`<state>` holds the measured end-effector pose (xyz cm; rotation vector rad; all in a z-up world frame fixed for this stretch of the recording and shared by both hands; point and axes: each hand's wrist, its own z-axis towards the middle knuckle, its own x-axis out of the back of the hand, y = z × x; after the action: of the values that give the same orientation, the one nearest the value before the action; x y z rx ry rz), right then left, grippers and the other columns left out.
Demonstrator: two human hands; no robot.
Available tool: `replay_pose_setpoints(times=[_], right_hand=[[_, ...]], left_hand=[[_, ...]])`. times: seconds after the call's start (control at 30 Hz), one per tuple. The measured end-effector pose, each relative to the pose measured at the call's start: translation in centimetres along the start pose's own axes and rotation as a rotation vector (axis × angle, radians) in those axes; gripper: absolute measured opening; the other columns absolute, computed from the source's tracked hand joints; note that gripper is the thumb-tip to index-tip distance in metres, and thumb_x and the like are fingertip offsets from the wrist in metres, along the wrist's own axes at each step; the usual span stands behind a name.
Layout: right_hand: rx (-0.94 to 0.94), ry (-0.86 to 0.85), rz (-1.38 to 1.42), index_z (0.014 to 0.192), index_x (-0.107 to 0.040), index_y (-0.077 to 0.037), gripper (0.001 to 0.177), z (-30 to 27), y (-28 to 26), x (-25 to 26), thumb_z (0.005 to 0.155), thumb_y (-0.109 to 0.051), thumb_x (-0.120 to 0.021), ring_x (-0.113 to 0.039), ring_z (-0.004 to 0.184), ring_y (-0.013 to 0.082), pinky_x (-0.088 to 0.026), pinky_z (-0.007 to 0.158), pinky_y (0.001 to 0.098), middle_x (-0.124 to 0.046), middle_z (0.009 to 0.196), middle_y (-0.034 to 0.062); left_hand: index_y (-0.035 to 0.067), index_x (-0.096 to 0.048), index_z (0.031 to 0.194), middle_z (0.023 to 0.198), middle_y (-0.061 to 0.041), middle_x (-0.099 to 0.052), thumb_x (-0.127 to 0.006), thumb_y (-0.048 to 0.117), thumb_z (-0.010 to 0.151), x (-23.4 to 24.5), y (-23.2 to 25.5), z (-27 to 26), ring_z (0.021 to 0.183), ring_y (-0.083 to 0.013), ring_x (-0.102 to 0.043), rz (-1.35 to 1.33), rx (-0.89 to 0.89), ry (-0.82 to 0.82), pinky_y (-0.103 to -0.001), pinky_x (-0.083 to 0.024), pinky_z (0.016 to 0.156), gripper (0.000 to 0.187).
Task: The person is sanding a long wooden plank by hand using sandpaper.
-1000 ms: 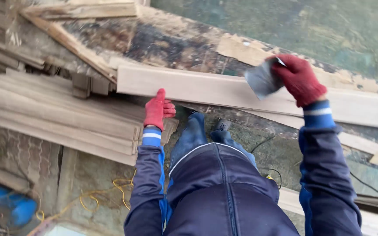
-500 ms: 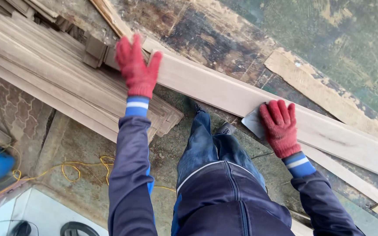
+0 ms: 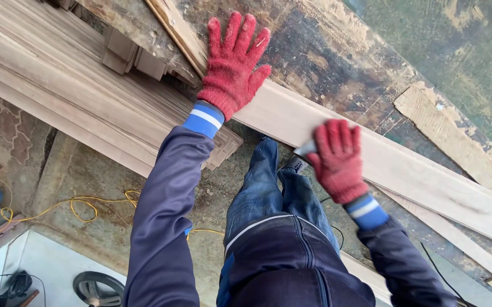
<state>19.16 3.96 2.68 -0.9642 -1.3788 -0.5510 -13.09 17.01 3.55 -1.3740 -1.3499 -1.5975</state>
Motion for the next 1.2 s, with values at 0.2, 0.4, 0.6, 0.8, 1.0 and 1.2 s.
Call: replay_pose_setpoints(times=[0.2,0.4,0.6,0.8,1.0,1.2], right_hand=[[0.103,0.082,0.14,0.155,-0.047,-0.005,0.07,10.2,-8.5,-0.1,0.096,-0.037,-0.066,-0.033,0.151,0.0414,-0.019,0.126,0.0594,-0.042,0.161,0.0184],[-0.031,0.02,-0.038,0.156,-0.049,-0.007,0.067,1.9,-2.5,1.4,0.107,-0.053,-0.05,-0.029,0.154,0.0395,-0.011,0.129,0.0566,-0.041,0.163,0.0184],[-0.012,-0.011,-0.045,0.162,-0.04,-0.006,0.074,6.5,-6.8,-1.5,0.107,-0.05,-0.06,-0.01,0.157,0.0388,-0.004,0.129,0.0593,-0.022,0.17,0.021],[0.054,0.002,-0.038,0.167,-0.031,-0.01,0.074,10.0,-9.3,-1.8,0.11,-0.05,-0.056,-0.009,0.158,0.0343,-0.001,0.13,0.0532,-0.019,0.172,0.0155],[-0.061,0.045,-0.01,0.157,-0.045,-0.001,0.071,5.6,-7.0,-1.3,0.103,-0.045,-0.063,-0.016,0.155,0.0422,-0.01,0.128,0.0605,-0.031,0.165,0.023],[-0.156,0.145,0.057,0.146,-0.052,0.007,0.072,12.4,-14.5,-4.9,0.098,-0.044,-0.066,-0.027,0.151,0.0473,-0.019,0.126,0.0631,-0.039,0.16,0.0268]], left_hand=[[0.011,-0.042,0.163,0.168,-0.02,-0.024,-0.07,0.037,0.107,-0.7,-0.6,-0.2,0.154,-0.0446,-0.012,-0.015,-0.007,0.031,-0.074,-0.001,0.121,0.068],[0.012,-0.04,0.165,0.169,-0.019,-0.019,-0.065,0.036,0.11,-0.3,-0.7,-0.1,0.155,-0.0444,-0.008,-0.037,-0.008,-0.019,-0.074,0.002,0.121,0.064],[0.014,-0.038,0.166,0.17,-0.016,-0.017,-0.066,0.038,0.113,-0.3,-0.4,-0.3,0.155,-0.0419,-0.007,-0.036,0.004,-0.035,-0.075,0.001,0.122,0.065],[0.016,-0.029,0.167,0.171,-0.016,-0.015,-0.063,0.038,0.114,-1.1,-0.9,0.4,0.155,-0.0437,-0.007,0.002,0.035,-0.144,-0.077,0.002,0.12,0.066],[0.012,-0.035,0.164,0.169,-0.018,-0.023,-0.062,0.036,0.111,0.2,0.2,0.2,0.154,-0.0425,-0.009,-0.026,0.012,-0.055,-0.077,0.0,0.119,0.064],[0.012,-0.038,0.167,0.172,-0.011,-0.02,-0.065,0.035,0.113,-2.1,-0.6,-0.4,0.158,-0.0349,-0.006,-0.032,0.058,0.013,-0.067,0.009,0.124,0.065]])
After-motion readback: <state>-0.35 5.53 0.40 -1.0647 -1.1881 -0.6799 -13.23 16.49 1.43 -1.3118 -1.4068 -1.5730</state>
